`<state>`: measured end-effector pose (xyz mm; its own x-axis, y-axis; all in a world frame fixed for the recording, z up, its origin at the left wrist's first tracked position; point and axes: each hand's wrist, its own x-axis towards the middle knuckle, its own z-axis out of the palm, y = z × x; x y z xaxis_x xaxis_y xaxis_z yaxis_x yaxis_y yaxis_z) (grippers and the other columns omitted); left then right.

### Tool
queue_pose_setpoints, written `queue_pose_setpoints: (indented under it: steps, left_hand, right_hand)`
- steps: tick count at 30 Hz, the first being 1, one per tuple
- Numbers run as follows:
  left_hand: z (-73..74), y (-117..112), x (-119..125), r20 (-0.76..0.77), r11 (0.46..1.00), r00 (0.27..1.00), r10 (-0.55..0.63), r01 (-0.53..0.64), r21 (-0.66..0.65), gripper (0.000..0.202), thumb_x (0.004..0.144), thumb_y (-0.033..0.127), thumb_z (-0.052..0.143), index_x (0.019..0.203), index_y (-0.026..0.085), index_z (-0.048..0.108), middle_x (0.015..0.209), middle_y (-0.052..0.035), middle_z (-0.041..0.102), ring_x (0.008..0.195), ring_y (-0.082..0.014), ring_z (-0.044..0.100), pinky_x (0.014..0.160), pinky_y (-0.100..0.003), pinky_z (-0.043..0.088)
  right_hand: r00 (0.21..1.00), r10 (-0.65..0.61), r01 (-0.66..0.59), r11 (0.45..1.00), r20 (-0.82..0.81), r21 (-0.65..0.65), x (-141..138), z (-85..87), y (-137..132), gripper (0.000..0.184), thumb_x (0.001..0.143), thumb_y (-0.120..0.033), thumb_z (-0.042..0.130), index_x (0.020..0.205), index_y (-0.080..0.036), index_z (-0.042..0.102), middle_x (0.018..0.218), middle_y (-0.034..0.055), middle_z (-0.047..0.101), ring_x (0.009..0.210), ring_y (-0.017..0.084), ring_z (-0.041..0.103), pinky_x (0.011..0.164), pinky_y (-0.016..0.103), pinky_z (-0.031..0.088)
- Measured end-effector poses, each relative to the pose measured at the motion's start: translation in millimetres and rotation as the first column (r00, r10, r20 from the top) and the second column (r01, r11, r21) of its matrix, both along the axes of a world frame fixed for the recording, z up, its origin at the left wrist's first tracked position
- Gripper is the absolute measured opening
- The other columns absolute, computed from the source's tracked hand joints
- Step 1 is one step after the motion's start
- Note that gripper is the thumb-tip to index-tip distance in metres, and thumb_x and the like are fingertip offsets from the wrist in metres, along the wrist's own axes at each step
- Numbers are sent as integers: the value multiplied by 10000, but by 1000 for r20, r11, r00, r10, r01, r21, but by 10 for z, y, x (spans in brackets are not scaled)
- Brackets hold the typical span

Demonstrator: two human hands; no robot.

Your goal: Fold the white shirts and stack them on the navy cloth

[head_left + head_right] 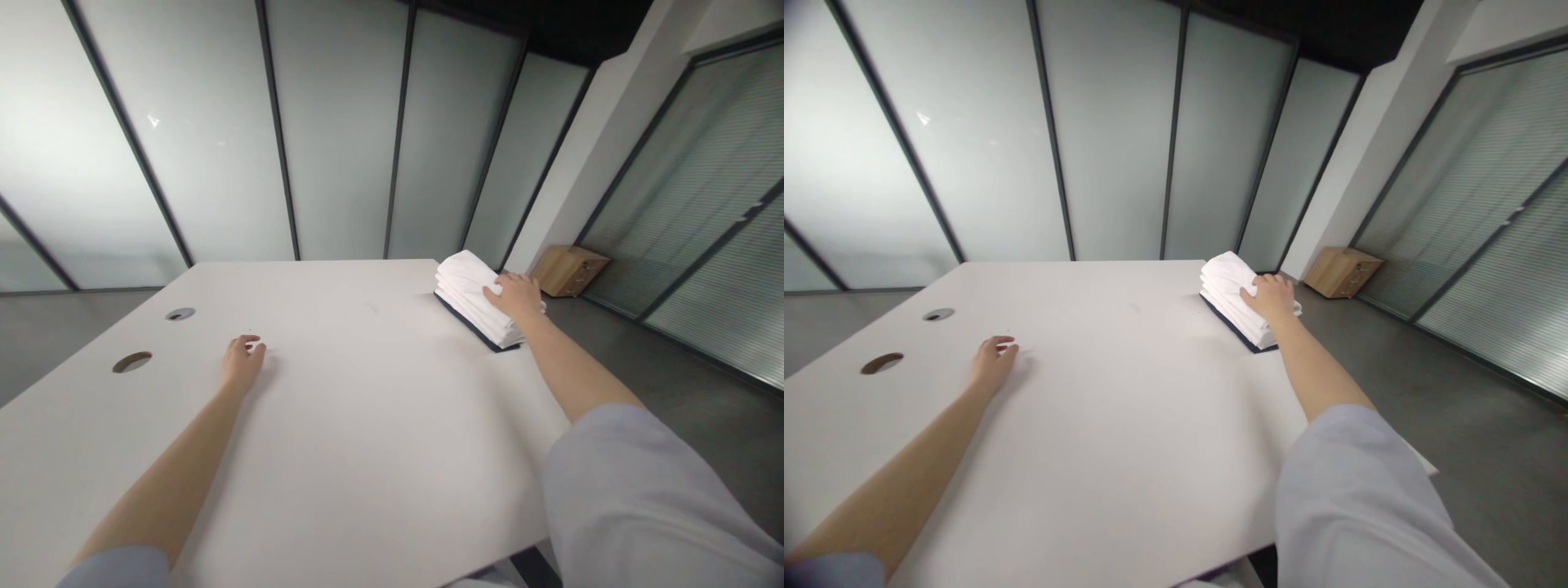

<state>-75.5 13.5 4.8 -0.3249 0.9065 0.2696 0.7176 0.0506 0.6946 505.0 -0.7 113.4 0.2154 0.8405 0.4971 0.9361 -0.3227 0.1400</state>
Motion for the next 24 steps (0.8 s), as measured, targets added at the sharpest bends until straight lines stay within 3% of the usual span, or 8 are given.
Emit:
queue_pose_setpoints:
  steps: [2,6,14,19,24]
  left_hand:
    - [-3,-1,5,6,1000,1000,-10,10,-4,293,762,301,475,989,179,616,1109,-117,620,986,-250,630,906,-402,495]
    - [-7,-2,7,12,1000,1000,-26,26,-11,296,769,304,472,998,181,613,1102,-111,622,988,-249,629,907,-399,492]
    - [-7,-12,22,1,1000,1000,-22,22,-15,281,763,297,477,985,189,612,1087,-106,622,975,-247,631,909,-391,484]
    - [-12,-12,30,-22,998,999,-47,46,-31,289,766,301,471,991,182,607,1095,-114,619,975,-245,637,905,-384,483]
    - [-11,-7,24,-22,998,998,-60,60,-17,266,770,290,467,975,185,599,1106,-115,619,974,-239,639,899,-377,486]
  right_hand:
    - [1000,-23,24,996,15,-82,-91,-106,-103,524,831,-549,477,1158,-168,628,1220,169,579,1158,360,458,975,538,319]
    - [997,-76,68,979,-33,-194,-35,-246,-188,520,813,-447,524,1285,-233,556,1348,138,518,1237,361,428,1017,601,281]
    - [958,-112,53,974,-263,-219,380,-263,-48,626,809,-454,548,1378,-201,489,1400,152,507,1222,336,510,975,486,418]
    - [970,-30,-29,971,-243,-237,389,-258,-60,639,790,-416,587,1376,-182,485,1444,150,461,1273,326,467,997,456,406]
    - [971,-42,-9,977,-235,-211,335,-173,-78,642,794,-424,578,1380,-186,468,1462,149,429,1288,318,452,996,438,410]
